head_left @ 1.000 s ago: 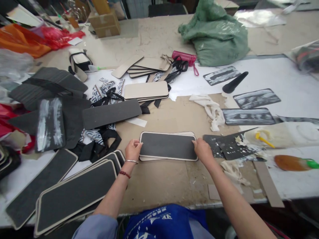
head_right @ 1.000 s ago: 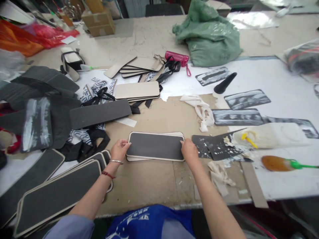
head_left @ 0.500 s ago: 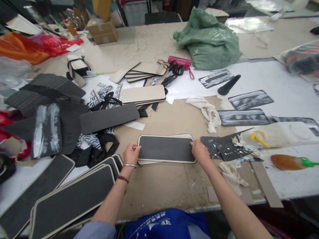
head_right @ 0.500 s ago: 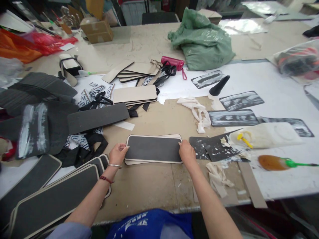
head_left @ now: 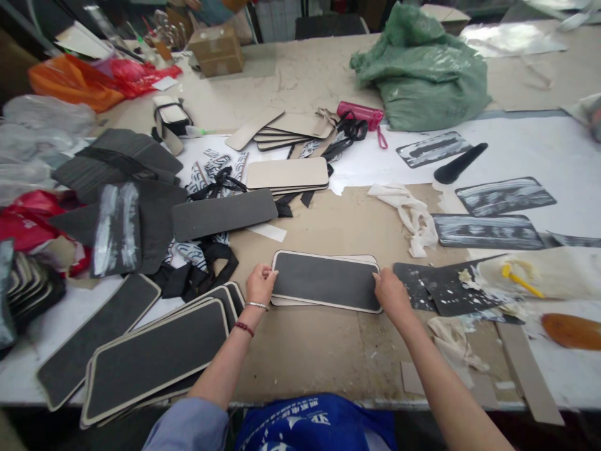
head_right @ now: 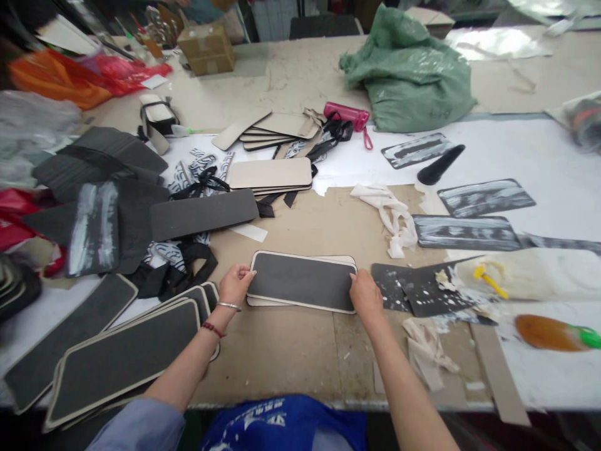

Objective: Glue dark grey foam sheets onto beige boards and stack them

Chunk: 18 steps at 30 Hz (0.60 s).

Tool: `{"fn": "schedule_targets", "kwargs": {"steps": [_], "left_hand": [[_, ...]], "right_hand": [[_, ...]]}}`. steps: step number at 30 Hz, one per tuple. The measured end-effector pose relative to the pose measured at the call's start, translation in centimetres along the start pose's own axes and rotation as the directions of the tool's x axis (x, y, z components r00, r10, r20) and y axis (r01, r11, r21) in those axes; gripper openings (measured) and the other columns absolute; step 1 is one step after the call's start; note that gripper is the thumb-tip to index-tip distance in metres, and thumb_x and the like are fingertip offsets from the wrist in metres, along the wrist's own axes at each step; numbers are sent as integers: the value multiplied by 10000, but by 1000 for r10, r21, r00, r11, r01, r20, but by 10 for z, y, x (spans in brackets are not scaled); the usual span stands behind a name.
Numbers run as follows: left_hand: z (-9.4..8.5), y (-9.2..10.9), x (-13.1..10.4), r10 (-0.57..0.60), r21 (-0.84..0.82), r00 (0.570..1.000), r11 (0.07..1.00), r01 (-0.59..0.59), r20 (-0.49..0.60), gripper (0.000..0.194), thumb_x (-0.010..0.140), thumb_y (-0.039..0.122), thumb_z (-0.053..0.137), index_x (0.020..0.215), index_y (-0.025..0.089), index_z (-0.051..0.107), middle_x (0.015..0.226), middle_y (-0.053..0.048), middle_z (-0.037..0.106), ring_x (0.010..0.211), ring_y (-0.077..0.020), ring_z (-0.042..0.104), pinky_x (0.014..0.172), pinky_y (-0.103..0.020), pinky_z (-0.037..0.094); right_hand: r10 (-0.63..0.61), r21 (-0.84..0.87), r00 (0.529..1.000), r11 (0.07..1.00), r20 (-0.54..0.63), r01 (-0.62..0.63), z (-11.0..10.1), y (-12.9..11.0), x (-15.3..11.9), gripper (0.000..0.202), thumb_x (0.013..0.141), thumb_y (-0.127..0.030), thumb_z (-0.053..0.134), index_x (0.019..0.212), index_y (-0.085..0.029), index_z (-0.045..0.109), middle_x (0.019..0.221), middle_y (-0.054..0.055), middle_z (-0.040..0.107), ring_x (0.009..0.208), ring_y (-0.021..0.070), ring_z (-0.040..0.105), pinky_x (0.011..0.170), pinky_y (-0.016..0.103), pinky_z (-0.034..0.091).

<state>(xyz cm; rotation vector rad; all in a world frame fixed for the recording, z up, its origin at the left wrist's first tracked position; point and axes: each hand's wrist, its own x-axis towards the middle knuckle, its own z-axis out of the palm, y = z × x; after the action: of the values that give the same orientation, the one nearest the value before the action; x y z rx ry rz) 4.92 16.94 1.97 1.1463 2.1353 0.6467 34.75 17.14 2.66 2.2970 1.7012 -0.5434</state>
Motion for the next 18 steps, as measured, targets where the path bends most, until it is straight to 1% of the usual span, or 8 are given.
{"fn": "schedule_targets", "kwargs": {"steps": [5,7,9,11,13,15,16,18], "left_hand": [[2,-2,-4,63,19,996,998,-62,-56,125,719,139,560,825,183,510,652,34,557,620,-124,550,655,-244,445],[6,-2,-9,170,140,979,978,-154,-111,169,731,119,541,889,175,515,769,-16,578,730,-154,561,728,-290,455],[14,2,-17,335,330,933,902,-278,-132,197,770,121,495,959,166,529,901,-83,576,861,-201,550,799,-357,444],[26,12,-28,511,445,858,782,-437,-55,253,816,177,458,1061,170,524,1028,-124,560,999,-239,514,875,-410,410],[40,23,-36,657,431,747,649,-627,98,357,843,295,456,1187,199,471,1206,-124,497,1164,-252,421,974,-433,342],[52,31,-38,716,373,657,558,-742,235,479,840,441,441,1270,235,406,1356,-102,380,1282,-254,285,1046,-448,252],[56,33,-37,713,353,642,546,-760,280,517,837,497,414,1292,253,384,1393,-91,337,1308,-254,240,1060,-462,218],[60,32,-32,685,336,653,562,-756,323,550,834,562,359,1308,283,363,1421,-74,301,1325,-252,204,1068,-489,177]], "right_hand": [[-38,-52,999,998,2,39,3,4,5,300,924,-310,276,943,-133,517,937,139,623,843,243,619,637,293,389],[-66,-63,998,996,-3,65,4,4,7,305,922,-303,279,923,-127,527,918,140,627,842,244,620,633,291,391],[-84,-75,996,994,-7,83,4,4,8,310,920,-297,283,900,-126,540,886,138,634,816,240,624,615,290,392],[-94,-87,995,992,-16,92,4,4,9,321,918,-295,283,864,-135,555,848,135,641,768,237,629,587,292,392],[-100,-102,994,990,-36,96,5,5,10,325,913,-294,290,819,-149,565,817,133,645,728,234,630,570,294,392],[-106,-108,994,989,-33,102,7,7,13,323,908,-297,298,780,-165,564,795,130,645,711,231,631,567,295,398],[-111,-109,994,988,-21,108,8,9,16,323,907,-296,298,765,-172,560,787,128,644,713,229,631,575,296,403],[-133,-104,991,986,11,133,9,13,20,334,907,-302,284,746,-182,550,771,122,638,726,227,630,603,300,414]]}}
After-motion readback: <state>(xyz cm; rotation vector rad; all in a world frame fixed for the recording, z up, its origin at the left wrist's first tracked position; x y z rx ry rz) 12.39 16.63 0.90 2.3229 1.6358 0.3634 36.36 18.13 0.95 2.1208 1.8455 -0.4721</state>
